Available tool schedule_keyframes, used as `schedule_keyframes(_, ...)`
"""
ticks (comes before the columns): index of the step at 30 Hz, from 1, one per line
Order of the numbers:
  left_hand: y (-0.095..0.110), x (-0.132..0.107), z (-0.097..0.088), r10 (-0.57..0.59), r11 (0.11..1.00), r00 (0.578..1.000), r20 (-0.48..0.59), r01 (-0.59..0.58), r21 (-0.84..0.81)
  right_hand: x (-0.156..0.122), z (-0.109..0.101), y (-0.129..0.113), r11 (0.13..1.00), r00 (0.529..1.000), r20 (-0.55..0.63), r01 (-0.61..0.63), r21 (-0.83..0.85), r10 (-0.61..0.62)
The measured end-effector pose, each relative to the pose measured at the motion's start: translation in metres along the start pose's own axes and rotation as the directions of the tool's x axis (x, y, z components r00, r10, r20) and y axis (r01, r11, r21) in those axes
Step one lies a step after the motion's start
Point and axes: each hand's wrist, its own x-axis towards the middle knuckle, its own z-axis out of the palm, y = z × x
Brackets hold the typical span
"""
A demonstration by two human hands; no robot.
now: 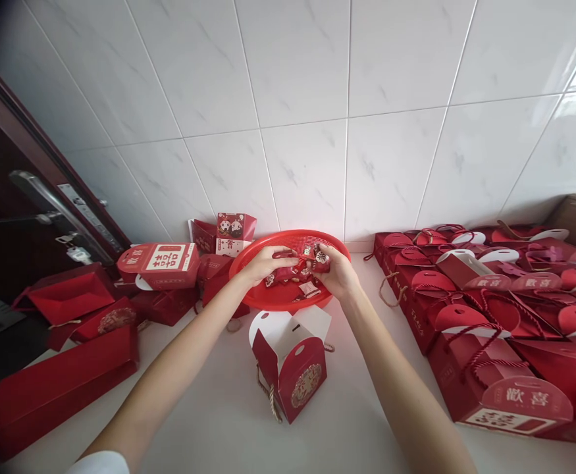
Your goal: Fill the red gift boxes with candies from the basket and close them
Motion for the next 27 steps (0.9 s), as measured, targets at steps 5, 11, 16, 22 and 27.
schedule_keyframes(5, 0.004, -0.004, 0.004, 0.033, 0.989, 0.999, 0.022, -0.036, 0.142, 0.003, -0.003, 0.001, 0.999, 0.999, 0.032, -0.021, 0.028, 0.02)
schedule_keyframes(11, 0.004, 0.0, -0.022, -0.148, 0.791, 0.982, 0.117, 0.046, 0.611, 0.009, -0.007, 0.001, 0.996, 1.0, -0.005, -0.018, 0.09, 0.019)
schedule_keyframes(16, -0.009, 0.013, -0.049, -0.351, 0.595, 0.927, 0.133, 0.111, 0.796, 0.014, -0.015, 0.005, 0.997, 0.998, 0.037, 0.04, 0.063, -0.043)
schedule_keyframes(22, -0.026, 0.041, -0.063, -0.358, 0.443, 0.933, 0.029, 0.142, 0.885, 0.015, -0.013, 0.006, 0.994, 0.999, 0.018, 0.038, 0.101, -0.04)
schedule_keyframes(27, -0.039, 0.056, -0.056, -0.395, 0.386, 0.917, 0.059, 0.108, 0.916, 0.016, -0.01, 0.004, 0.996, 1.0, -0.023, 0.022, 0.089, -0.02)
